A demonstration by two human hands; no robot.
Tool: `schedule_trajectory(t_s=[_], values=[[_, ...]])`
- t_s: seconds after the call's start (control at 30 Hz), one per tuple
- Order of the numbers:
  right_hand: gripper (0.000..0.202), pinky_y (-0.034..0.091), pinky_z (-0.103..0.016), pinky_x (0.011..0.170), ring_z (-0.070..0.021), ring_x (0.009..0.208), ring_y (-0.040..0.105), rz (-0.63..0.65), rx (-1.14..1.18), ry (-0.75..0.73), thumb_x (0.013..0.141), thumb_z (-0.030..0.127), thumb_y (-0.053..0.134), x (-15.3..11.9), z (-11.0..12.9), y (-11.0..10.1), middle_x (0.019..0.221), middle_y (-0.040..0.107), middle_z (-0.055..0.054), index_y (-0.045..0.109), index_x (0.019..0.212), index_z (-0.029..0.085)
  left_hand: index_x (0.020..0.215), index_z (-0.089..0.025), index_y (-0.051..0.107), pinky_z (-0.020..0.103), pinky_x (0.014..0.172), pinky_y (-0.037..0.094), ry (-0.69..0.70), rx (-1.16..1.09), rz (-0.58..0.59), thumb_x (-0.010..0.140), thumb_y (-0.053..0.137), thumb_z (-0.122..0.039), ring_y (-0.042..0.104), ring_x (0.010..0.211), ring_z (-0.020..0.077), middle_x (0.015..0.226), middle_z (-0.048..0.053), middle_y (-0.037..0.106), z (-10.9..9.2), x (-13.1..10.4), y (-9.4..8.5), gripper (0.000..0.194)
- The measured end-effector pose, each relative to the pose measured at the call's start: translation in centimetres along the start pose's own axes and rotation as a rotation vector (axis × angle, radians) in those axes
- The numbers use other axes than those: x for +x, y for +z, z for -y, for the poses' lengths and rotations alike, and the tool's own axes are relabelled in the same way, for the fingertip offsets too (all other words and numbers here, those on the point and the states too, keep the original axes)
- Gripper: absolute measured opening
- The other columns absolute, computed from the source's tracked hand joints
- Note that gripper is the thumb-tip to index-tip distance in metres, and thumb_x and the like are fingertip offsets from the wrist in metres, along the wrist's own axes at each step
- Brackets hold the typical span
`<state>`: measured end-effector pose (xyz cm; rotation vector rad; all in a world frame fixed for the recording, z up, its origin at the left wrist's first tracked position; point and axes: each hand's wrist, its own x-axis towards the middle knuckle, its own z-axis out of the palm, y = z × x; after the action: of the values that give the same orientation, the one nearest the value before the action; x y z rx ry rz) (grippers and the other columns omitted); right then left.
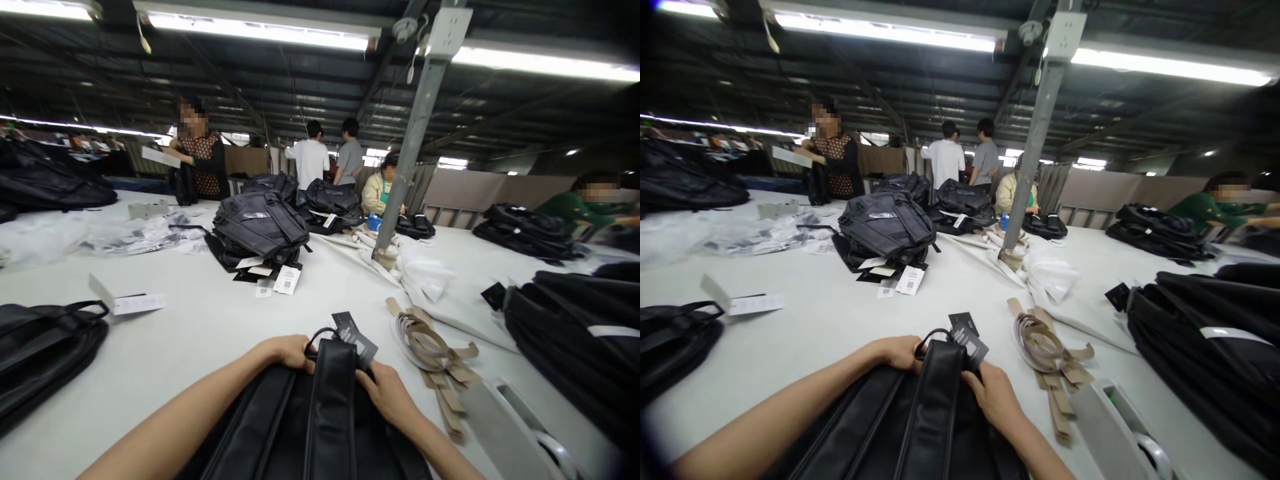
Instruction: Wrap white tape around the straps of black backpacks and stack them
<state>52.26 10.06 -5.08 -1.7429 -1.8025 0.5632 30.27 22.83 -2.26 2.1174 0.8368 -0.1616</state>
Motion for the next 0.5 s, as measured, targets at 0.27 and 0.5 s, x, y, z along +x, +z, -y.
schedule_trajectory(t_s=[0.27,0.5], values=[[0.030,0.045,-0.032,0.063,-0.0229,0.071,0.060,-0.266,-0.247,-0.057,0.089,0.028,0.031,-0.4,-2.1,1.4,0.075,0.063,-0.009,0.059,0.081,0.021,0.091,-0.018,0.063,0.028,0.063,0.040,-0.077,0.040,-0.345,0.063,0.058,-0.056,0.057,0.078,0.0236,0.081,0.004,0.064,1.1,-1.8,0.0,0.048],[0.041,0.038,-0.028,0.053,-0.0221,0.064,0.063,-0.114,-0.355,0.219,0.091,0.046,0.028,-1.1,-1.4,1.6,0.065,0.065,-0.008,0.055,0.075,0.020,0.081,-0.015,0.065,0.034,0.071,0.042,-0.305,-0.025,-0.317,0.065,0.039,-0.077,0.060,0.086,0.0305,0.092,0.014,0.067,2.5,-6.1,0.4,0.069]])
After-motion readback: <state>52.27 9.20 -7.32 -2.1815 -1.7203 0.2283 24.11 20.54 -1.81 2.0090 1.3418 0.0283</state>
